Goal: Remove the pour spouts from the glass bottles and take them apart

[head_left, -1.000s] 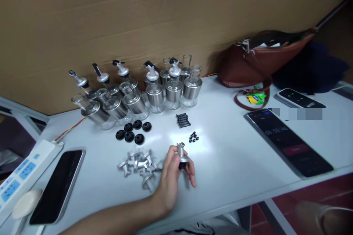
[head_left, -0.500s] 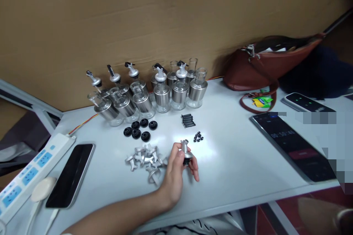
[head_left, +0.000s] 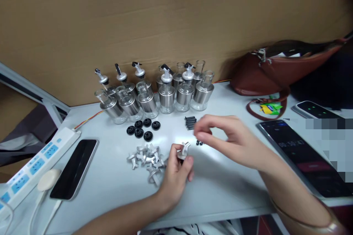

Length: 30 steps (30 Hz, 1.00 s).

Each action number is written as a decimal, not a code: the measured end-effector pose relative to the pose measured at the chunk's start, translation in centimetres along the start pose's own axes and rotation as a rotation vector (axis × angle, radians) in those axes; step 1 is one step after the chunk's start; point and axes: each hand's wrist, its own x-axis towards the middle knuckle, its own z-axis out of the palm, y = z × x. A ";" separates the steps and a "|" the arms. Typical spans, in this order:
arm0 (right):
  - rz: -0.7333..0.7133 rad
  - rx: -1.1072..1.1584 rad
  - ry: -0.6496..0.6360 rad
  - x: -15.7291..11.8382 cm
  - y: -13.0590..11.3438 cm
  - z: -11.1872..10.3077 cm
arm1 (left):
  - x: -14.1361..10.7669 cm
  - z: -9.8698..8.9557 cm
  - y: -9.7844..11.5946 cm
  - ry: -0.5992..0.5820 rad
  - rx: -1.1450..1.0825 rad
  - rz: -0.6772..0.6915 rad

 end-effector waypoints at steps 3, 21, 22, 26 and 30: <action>0.041 0.044 -0.119 0.9 1.3 1.1 | 0.0 0.0 0.1 -0.010 -0.002 -0.014; 0.006 0.165 -0.117 0.1 2.6 3.4 | -0.7 0.0 2.8 -0.109 0.184 -0.008; 0.001 0.198 -0.076 0.0 2.6 3.5 | -0.5 -0.4 3.5 -0.091 0.261 0.056; 0.020 0.334 -0.030 -0.1 2.1 4.0 | 1.4 -2.3 5.5 -0.031 0.644 0.530; 0.079 0.446 -0.049 -0.3 1.9 4.7 | 3.4 -3.5 6.3 0.056 1.040 1.160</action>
